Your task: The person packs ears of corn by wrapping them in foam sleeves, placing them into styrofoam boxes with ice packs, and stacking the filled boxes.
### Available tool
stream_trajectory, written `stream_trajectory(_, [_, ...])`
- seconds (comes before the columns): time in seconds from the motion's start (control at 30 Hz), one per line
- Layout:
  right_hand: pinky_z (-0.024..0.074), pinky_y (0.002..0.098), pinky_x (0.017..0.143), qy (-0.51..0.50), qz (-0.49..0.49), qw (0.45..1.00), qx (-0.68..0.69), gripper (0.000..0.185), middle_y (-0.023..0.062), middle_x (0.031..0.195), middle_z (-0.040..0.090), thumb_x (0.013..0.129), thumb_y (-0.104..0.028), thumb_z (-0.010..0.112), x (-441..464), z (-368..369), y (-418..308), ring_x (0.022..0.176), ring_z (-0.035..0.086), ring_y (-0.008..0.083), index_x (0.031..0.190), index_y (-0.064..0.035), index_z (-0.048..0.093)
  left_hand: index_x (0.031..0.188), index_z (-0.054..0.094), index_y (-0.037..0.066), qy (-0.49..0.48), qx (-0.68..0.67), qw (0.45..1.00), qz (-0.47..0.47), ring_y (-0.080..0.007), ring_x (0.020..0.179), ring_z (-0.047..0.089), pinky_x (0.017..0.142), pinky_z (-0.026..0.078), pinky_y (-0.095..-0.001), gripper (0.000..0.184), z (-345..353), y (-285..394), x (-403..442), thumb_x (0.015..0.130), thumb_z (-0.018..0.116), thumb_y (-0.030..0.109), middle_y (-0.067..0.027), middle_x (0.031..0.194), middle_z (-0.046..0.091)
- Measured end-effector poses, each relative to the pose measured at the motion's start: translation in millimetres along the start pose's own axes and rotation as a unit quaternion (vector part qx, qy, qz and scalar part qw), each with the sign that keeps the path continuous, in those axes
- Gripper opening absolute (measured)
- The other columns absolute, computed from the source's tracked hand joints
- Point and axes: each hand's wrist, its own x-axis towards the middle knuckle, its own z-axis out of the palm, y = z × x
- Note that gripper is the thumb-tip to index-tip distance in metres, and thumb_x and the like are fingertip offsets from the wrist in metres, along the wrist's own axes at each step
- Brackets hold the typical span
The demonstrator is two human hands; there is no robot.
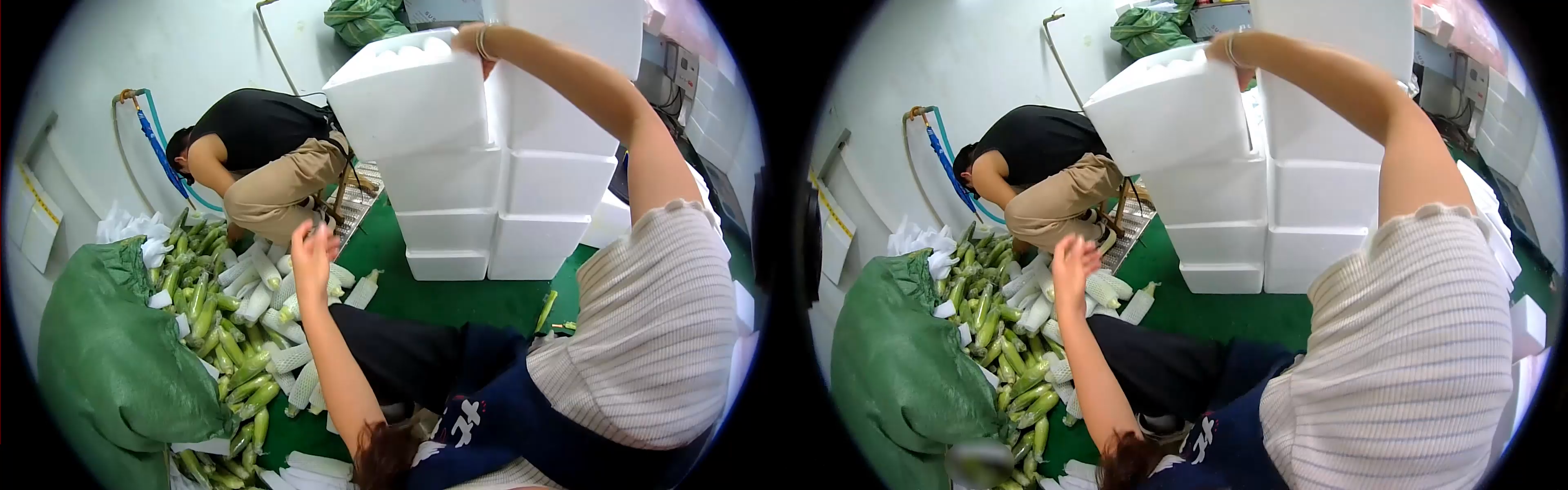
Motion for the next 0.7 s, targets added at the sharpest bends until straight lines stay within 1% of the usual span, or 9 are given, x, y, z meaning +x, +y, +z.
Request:
stream_trajectory(0.03, [0.0518,0.0376,0.08,0.034,-0.042,0.982,-0.183,0.024,0.0141,0.1,0.064,0.075,-0.012,0.061,16,4,9,0.091,0.063,0.0295,0.096,-0.0016,0.067,0.123,0.041,0.0,0.013,0.004,1.0,-0.008,-0.0184,0.079,0.062,0.07,0.049,-0.0285,0.042,-11,-9,-13,0.091,0.056,0.023,-0.0142,0.097,0.062])
stream_trajectory(0.1, [0.0498,0.037,0.082,0.079,-0.124,0.87,-0.47,0.027,0.0149,0.106,0.062,0.078,-0.018,0.057,43,2,26,0.09,0.062,0.0324,0.099,-0.0024,0.067,0.121,0.042,0.0,0.05,0.011,0.999,-0.008,-0.0183,0.081,0.061,0.071,0.048,-0.0286,0.038,-30,-9,-36,0.091,0.054,0.021,-0.0142,0.098,0.062])
stream_trajectory(0.13, [0.0484,0.0393,0.084,0.283,-0.03,0.931,-0.23,0.041,0.0175,0.113,0.057,0.078,-0.026,0.06,6,15,4,0.097,0.06,0.0348,0.108,0.0011,0.058,0.12,0.044,0.0,0.071,-0.013,0.997,0.023,-0.0183,0.082,0.061,0.072,0.048,-0.0288,0.035,-38,-10,-47,0.092,0.053,0.019,-0.0143,0.098,0.062])
stream_trajectory(0.17, [0.0484,0.0393,0.084,0.284,-0.031,0.929,-0.237,0.041,0.0175,0.113,0.057,0.078,-0.026,0.06,-3,23,2,0.097,0.06,0.0348,0.108,0.0011,0.058,0.119,0.046,0.0,0.096,-0.039,0.993,0.056,-0.0184,0.082,0.061,0.073,0.048,-0.029,0.032,-43,-10,-57,0.092,0.052,0.016,-0.0145,0.098,0.062])
stream_trajectory(0.23, [0.0467,0.0404,0.086,0.482,-0.292,0.789,-0.246,0.063,0.0203,0.115,0.053,0.073,-0.039,0.067,-19,36,-3,0.103,0.056,0.0371,0.115,0.0035,0.047,0.117,0.047,0.0,0.133,-0.039,0.988,0.068,-0.0186,0.083,0.061,0.073,0.048,-0.0291,0.03,-50,-5,-78,0.092,0.051,0.015,-0.0147,0.098,0.062])
stream_trajectory(0.3, [0.0445,0.0411,0.087,0.298,-0.219,0.902,-0.223,0.075,0.0227,0.109,0.054,0.066,-0.051,0.071,-50,66,-10,0.101,0.056,0.039,0.112,0.0026,0.046,0.113,0.05,-0.001,0.177,-0.051,0.979,0.085,-0.0195,0.082,0.06,0.074,0.049,-0.0296,0.025,-58,-4,-102,0.092,0.049,0.013,-0.0148,0.096,0.062])
stream_trajectory(0.33, [0.0443,0.0425,0.086,0.34,-0.242,0.852,-0.315,0.077,0.0218,0.105,0.057,0.063,-0.056,0.072,-45,77,-2,0.097,0.058,0.0371,0.109,0.0017,0.048,0.112,0.05,-0.001,0.189,-0.042,0.978,0.082,-0.0195,0.082,0.06,0.074,0.049,-0.0297,0.025,-65,-6,-115,0.092,0.049,0.013,-0.0147,0.096,0.062])
stream_trajectory(0.5, [0.0465,0.0413,0.083,0.299,-0.247,0.873,-0.297,0.073,0.0144,0.096,0.064,0.06,-0.058,0.073,-26,58,0,0.094,0.061,0.0297,0.103,-0.0022,0.053,0.104,0.055,-0.001,0.296,0.014,0.955,0.024,-0.0167,0.077,0.06,0.07,0.049,-0.0277,0.02,-113,-57,-168,0.093,0.05,0.016,-0.01,0.085,0.062])
stream_trajectory(0.7, [0.0512,0.0389,0.076,0.296,-0.146,0.886,-0.327,0.066,0.0124,0.099,0.064,0.061,-0.051,0.076,-23,18,0,0.091,0.063,0.0287,0.101,-0.0027,0.058,0.1,0.057,0.003,0.359,-0.03,0.931,-0.05,-0.0144,0.074,0.058,0.067,0.047,-0.0253,0.022,-153,-86,-191,0.089,0.057,0.022,-0.0063,0.083,0.061])
